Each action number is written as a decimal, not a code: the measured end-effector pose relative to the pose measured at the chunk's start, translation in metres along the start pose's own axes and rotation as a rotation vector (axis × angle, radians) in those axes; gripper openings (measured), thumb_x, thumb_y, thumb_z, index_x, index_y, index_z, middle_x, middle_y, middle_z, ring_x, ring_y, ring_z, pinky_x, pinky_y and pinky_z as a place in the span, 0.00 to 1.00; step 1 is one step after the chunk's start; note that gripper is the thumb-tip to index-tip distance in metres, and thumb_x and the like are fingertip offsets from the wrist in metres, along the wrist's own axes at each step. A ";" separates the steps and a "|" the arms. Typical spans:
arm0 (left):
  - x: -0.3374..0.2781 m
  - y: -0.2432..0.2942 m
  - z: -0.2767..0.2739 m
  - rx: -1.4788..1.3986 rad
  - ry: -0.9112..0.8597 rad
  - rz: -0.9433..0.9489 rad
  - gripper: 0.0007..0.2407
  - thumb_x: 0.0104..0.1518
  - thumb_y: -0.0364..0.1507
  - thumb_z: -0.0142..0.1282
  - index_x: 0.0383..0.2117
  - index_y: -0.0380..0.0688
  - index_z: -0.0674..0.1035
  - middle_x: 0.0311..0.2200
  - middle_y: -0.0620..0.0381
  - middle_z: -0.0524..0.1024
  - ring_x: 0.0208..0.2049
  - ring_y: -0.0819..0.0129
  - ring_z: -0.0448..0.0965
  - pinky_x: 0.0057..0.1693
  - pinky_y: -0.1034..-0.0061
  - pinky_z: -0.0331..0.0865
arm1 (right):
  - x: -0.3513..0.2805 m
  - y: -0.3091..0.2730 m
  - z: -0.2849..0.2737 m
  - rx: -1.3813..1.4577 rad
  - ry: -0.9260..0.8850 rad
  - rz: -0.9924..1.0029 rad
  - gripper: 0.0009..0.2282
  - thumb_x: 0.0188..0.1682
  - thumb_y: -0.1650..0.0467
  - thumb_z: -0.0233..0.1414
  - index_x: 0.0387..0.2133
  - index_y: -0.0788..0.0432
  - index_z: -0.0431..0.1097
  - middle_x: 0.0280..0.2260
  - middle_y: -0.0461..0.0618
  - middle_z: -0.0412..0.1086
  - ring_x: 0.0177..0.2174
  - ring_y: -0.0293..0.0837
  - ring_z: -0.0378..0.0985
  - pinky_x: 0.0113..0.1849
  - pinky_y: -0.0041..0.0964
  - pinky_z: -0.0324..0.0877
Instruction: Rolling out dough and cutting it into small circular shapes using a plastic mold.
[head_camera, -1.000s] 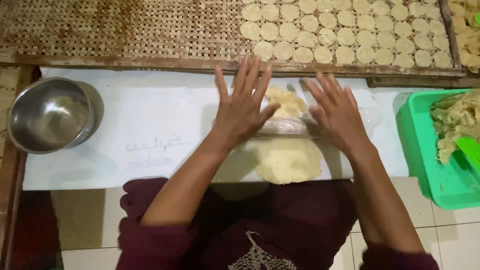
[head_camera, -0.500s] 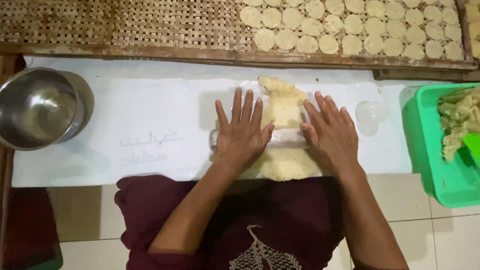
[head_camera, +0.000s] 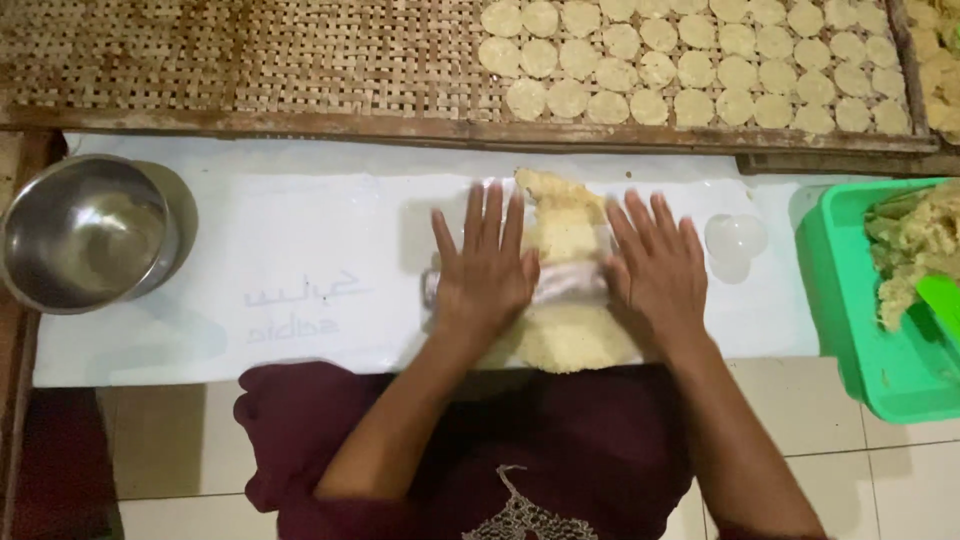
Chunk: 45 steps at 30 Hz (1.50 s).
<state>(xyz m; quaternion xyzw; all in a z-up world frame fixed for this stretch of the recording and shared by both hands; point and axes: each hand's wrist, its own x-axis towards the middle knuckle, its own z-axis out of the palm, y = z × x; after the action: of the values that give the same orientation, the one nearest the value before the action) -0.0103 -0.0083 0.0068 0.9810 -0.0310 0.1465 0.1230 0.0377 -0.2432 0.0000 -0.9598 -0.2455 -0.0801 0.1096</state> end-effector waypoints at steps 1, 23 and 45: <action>0.017 -0.006 0.002 0.003 0.000 0.000 0.29 0.62 0.42 0.50 0.66 0.37 0.64 0.68 0.40 0.59 0.72 0.46 0.52 0.70 0.33 0.41 | 0.017 0.001 -0.003 0.003 0.001 -0.001 0.27 0.58 0.55 0.34 0.72 0.46 0.51 0.72 0.49 0.48 0.71 0.54 0.45 0.67 0.62 0.41; -0.044 0.010 0.006 -0.010 -0.278 0.063 0.33 0.65 0.49 0.40 0.69 0.37 0.53 0.73 0.45 0.40 0.74 0.49 0.27 0.64 0.19 0.31 | -0.049 -0.013 -0.018 -0.023 0.012 -0.117 0.29 0.56 0.54 0.40 0.69 0.49 0.53 0.71 0.51 0.46 0.69 0.56 0.47 0.64 0.65 0.41; -0.059 0.011 -0.006 -0.237 -0.115 0.285 0.25 0.51 0.20 0.50 0.61 0.33 0.69 0.41 0.48 0.73 0.45 0.53 0.69 0.48 0.58 0.65 | -0.031 0.154 -0.028 0.071 0.066 0.075 0.27 0.49 0.68 0.58 0.65 0.50 0.62 0.66 0.71 0.53 0.64 0.67 0.56 0.60 0.57 0.58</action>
<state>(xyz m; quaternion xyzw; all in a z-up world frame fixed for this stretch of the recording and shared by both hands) -0.0694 -0.0157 -0.0029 0.9521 -0.1938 0.1013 0.2137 0.0829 -0.3960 -0.0056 -0.9607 -0.2084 -0.0986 0.1546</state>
